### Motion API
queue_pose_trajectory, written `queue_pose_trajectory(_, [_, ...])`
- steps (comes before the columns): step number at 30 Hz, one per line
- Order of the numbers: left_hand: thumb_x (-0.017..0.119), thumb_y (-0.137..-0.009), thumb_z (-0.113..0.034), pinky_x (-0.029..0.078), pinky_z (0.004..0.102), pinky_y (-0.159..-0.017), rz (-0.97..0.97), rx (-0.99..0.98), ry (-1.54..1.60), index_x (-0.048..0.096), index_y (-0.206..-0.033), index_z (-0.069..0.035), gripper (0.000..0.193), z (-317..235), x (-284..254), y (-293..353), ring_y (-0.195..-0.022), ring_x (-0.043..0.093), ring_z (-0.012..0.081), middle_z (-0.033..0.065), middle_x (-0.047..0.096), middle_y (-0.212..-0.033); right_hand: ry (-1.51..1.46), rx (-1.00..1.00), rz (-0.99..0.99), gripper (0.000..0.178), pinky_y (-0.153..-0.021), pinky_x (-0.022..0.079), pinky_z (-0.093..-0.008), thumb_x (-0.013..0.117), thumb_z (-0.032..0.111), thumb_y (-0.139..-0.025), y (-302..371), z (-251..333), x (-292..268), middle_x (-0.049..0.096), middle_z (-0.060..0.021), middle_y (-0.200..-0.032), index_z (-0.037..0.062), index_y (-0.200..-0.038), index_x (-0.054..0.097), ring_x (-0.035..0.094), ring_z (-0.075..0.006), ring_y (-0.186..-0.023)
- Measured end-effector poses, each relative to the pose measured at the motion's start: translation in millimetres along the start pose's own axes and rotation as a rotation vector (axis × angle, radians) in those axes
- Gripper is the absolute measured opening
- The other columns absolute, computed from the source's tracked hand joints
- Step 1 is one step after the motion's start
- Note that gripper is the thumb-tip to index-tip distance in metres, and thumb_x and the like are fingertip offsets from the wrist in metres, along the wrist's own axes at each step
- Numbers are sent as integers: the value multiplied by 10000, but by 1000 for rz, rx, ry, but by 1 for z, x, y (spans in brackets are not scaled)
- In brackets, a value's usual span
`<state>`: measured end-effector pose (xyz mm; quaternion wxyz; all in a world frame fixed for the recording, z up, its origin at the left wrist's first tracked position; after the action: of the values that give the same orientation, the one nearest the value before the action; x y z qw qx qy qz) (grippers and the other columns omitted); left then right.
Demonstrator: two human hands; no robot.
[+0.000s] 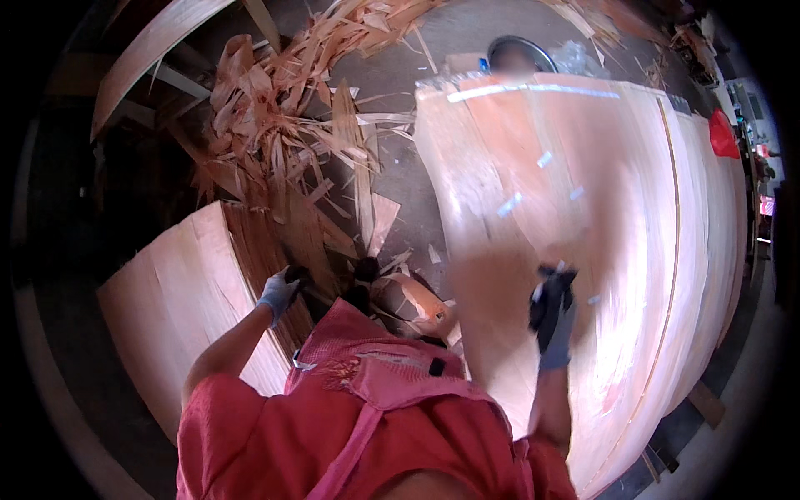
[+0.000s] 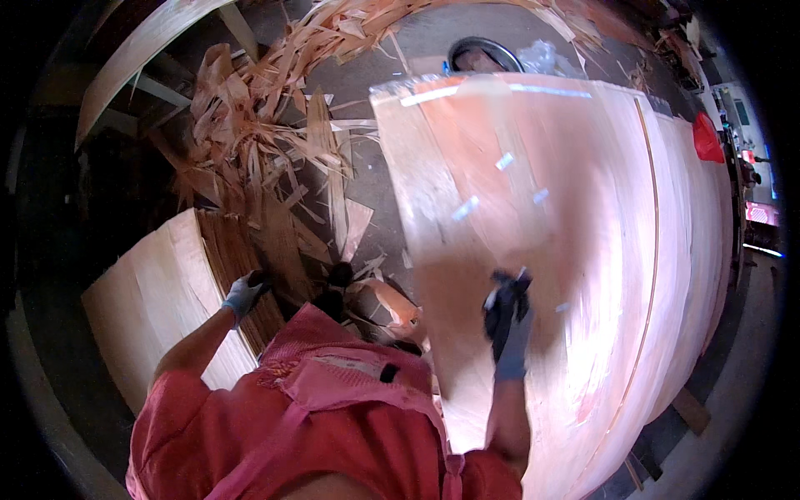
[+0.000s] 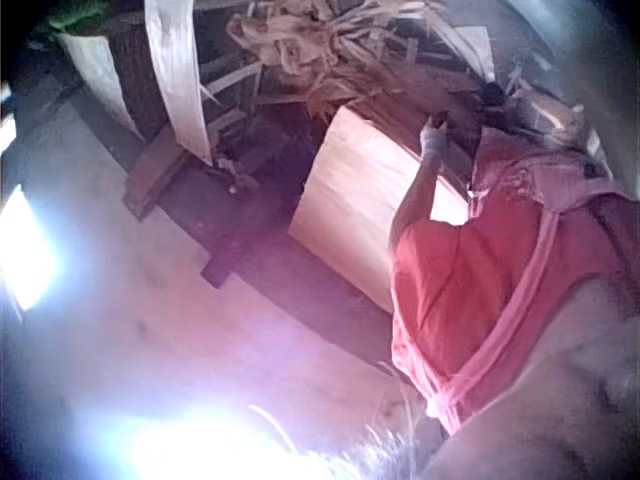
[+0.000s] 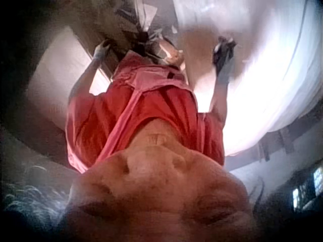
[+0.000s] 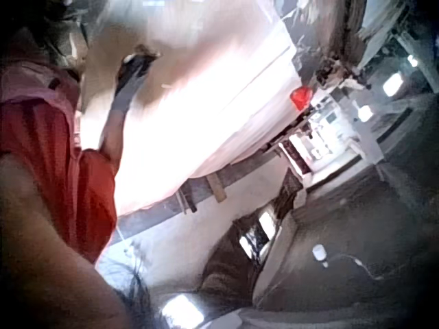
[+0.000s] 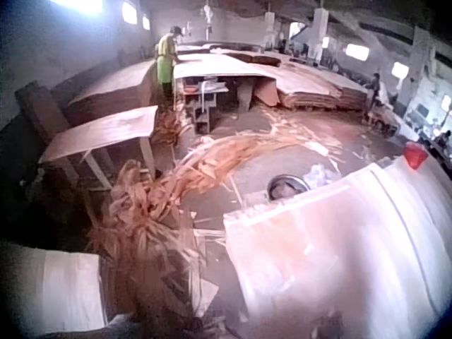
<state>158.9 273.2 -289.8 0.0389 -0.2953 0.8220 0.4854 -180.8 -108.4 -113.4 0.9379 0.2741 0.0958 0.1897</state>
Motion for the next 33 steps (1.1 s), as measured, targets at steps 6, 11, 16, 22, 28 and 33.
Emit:
queue_pose_trajectory(6, [594,-939,-137,412,216,-520,-65,65,69,598,-1262,-111,324,-7,-56,-48,-667,539,47,-26,680,-983,884,-1049,-389,277,-746,515,-358,610,84,-919,-146,66,54,622,-132,-957,19,-1188,604,617,-285,-856])
queue_pose_trajectory(11, [628,-939,-159,350,201,-460,33,170,173,571,-1304,-140,370,-72,-60,-82,-635,546,33,-45,680,-988,1230,-852,-445,459,-819,485,-433,664,50,-778,-175,50,69,560,-146,-1064,87,-1226,573,571,-352,-990])
queue_pose_trajectory(16, [585,-956,-76,496,256,-901,175,281,289,528,-1319,-21,372,-144,-52,-148,-995,620,129,59,642,-1128,1178,-721,-447,420,-838,464,-466,665,59,-777,-180,43,65,581,-138,-1021,83,-1192,603,565,-358,-978])
queue_pose_trajectory(22, [587,-950,-67,501,261,-867,302,225,19,526,-1335,-28,392,-241,-59,-221,-991,603,123,61,638,-1149,1303,-679,-419,417,-905,444,-503,694,152,-793,-173,36,65,614,-133,-1067,85,-1198,616,595,-339,-989])
queue_pose_trajectory(28, [561,-961,-75,477,267,-919,345,217,-211,511,-1355,-51,397,-330,-88,-299,-1059,596,143,72,626,-1209,1238,-524,-408,320,-828,502,-413,616,177,-904,-180,66,72,646,-159,-1094,19,-1182,621,632,-337,-958])
queue_pose_trajectory(33, [640,-903,-167,485,273,-878,254,96,-341,592,-1258,-62,374,-377,-124,-350,-1000,628,144,64,686,-1115,850,-358,-736,333,-841,512,-316,499,151,-1005,-242,159,130,638,-167,-1204,-33,-1276,558,649,-250,-984])
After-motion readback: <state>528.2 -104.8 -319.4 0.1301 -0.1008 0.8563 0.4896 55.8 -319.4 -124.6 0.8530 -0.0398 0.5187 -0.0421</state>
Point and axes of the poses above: each hand's wrist, its own y-axis away from the middle knuckle, its own x-axis out of the palm, z = x × y, the point moved 2 cm from there along -y, towards the middle knuckle
